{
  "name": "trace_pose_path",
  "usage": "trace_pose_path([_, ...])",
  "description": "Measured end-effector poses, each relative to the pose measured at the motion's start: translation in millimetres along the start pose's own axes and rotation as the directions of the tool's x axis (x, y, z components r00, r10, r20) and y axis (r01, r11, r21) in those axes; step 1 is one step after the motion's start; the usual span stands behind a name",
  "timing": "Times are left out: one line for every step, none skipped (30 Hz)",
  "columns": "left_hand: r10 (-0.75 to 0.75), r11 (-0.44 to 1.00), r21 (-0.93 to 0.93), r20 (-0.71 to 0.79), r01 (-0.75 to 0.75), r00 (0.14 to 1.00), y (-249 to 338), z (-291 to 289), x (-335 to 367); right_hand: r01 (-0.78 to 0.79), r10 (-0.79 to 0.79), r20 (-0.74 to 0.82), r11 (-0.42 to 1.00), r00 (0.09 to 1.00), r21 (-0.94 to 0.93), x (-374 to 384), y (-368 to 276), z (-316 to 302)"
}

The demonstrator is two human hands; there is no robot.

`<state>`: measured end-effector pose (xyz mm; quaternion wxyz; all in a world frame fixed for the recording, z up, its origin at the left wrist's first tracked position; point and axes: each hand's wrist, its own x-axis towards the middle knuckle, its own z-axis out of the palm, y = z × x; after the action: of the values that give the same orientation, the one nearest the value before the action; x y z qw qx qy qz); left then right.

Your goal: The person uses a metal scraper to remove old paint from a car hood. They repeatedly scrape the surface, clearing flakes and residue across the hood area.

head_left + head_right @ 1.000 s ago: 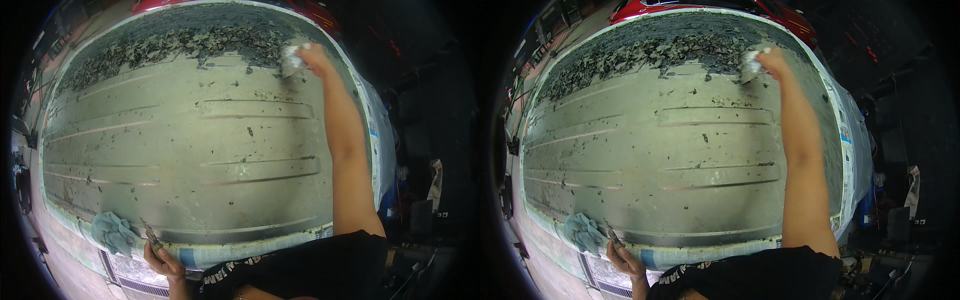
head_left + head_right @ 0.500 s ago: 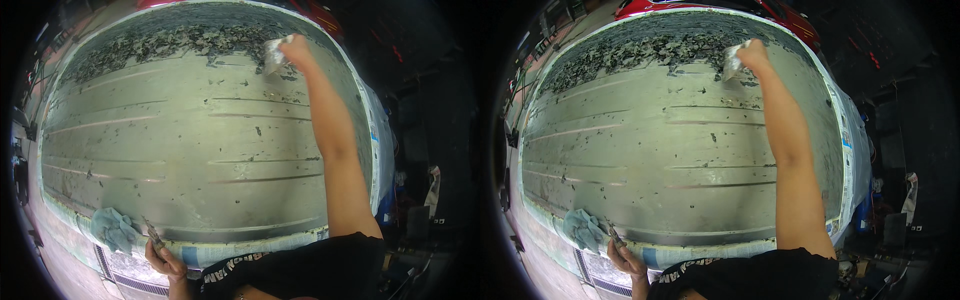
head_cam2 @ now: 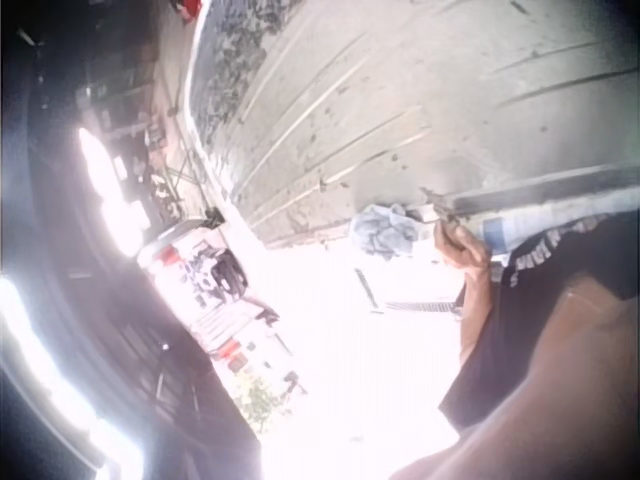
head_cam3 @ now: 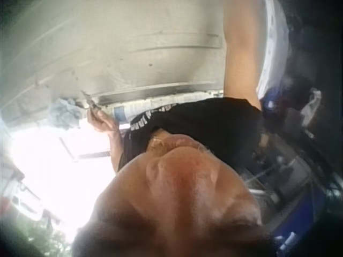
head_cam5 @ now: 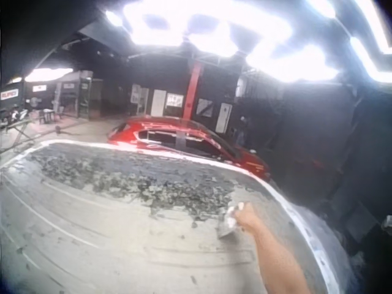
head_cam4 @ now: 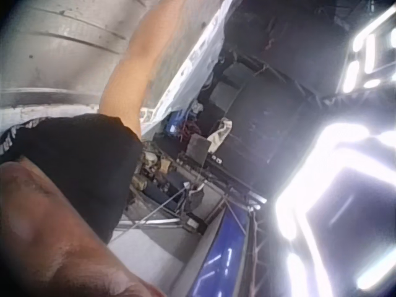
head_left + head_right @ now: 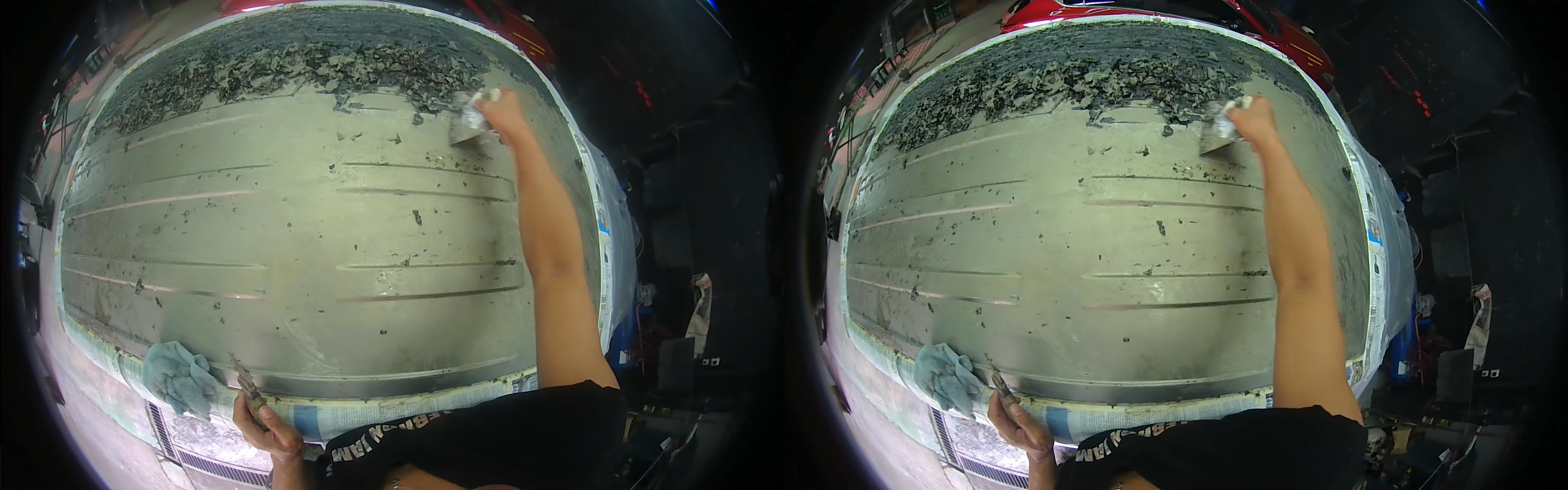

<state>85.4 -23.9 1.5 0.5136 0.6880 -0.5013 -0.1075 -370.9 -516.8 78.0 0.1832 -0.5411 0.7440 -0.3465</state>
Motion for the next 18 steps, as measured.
trace_pose_path([-0.008, 1.0, -0.023, -0.001, 0.008, 1.0, -2, -1, -1, 0.027, -0.027, 0.023, 0.999, 0.999, -0.025, -9, -19, 6])
trace_pose_path([-0.004, 1.0, -0.022, -0.007, 0.004, 1.0, -4, -2, -2, 0.054, -0.052, 0.044, 0.997, 0.998, -0.049, -14, -29, 9])
trace_pose_path([0.0, 1.0, -0.021, -0.012, 0.0, 1.0, -6, -3, -3, 0.096, -0.1, -0.045, 0.992, 0.994, -0.085, -10, -24, 10])
trace_pose_path([0.004, 1.0, -0.019, -0.018, -0.004, 1.0, -7, -4, -3, 0.05, -0.05, -0.016, 0.998, 0.999, -0.043, -8, -16, 0])
trace_pose_path([0.01, 1.0, -0.02, -0.026, -0.011, 1.0, -5, -4, -2, 0.006, -0.005, 0.02, 1.0, 1.0, -0.004, -4, -6, -14])
trace_pose_path([0.016, 0.999, -0.027, -0.03, -0.017, 0.999, -1, 0, 1, -0.041, 0.04, 0.052, 0.999, 0.998, 0.028, -2, 3, -27])
trace_pose_path([0.02, 0.999, -0.035, -0.036, -0.021, 0.999, 0, 2, 1, -0.06, 0.057, 0.05, 0.995, 0.997, 0.074, -3, 12, -33])
trace_pose_path([0.003, 0.999, -0.043, -0.023, -0.004, 1.0, 0, 2, 0, -0.083, 0.077, 0.048, 0.989, 0.996, 0.126, -9, 21, -36])
trace_pose_path([-0.014, 0.999, -0.05, -0.011, 0.014, 1.0, -2, 1, -2, -0.105, 0.098, 0.048, 0.979, 0.994, 0.177, -11, 26, -37])
trace_pose_path([-0.031, 0.998, -0.057, 0.001, 0.031, 1.0, -3, 0, -3, -0.05, 0.052, -0.011, 0.989, 0.999, 0.14, -7, 26, -30])
trace_pose_path([-0.03, 0.998, -0.05, 0.001, 0.03, 1.0, -2, 1, -2, -0.004, 0.011, -0.071, 0.995, 0.997, 0.102, -9, 18, -16])
trace_pose_path([-0.029, 0.999, -0.04, 0.003, 0.029, 1.0, 0, 2, -1, 0.037, -0.029, -0.129, 0.997, 0.991, 0.062, -15, 9, 1])
trace_pose_path([-0.031, 0.999, -0.021, -0.003, 0.031, 1.0, 2, 0, 0, 0.007, 0.006, -0.104, 0.993, 0.995, 0.122, -25, -19, 15])
trace_pose_path([-0.024, 1.0, -0.019, -0.011, 0.024, 1.0, 2, 1, 1, 0.009, -0.003, -0.061, 0.995, 0.998, 0.101, -21, -32, 22])
trace_pose_path([-0.018, 1.0, -0.013, -0.019, 0.018, 1.0, 2, 0, 1, 0.012, -0.011, -0.014, 0.996, 1.0, 0.083, -14, -44, 31])
trace_pose_path([-0.016, 1.0, -0.01, -0.024, 0.016, 1.0, 2, -1, 0, -0.017, 0.016, 0.021, 0.999, 1.0, 0.036, -15, -64, 47])
trace_pose_path([-0.007, 1.0, -0.024, -0.018, 0.007, 1.0, 2, 0, 0, -0.036, 0.037, 0.047, 0.999, 0.998, -0.017, -14, -83, 55])
trace_pose_path([0.008, 0.999, -0.035, -0.019, -0.008, 1.0, 2, 1, 2, -0.055, 0.051, 0.061, 0.996, 0.997, 0.064, -11, -92, 54])
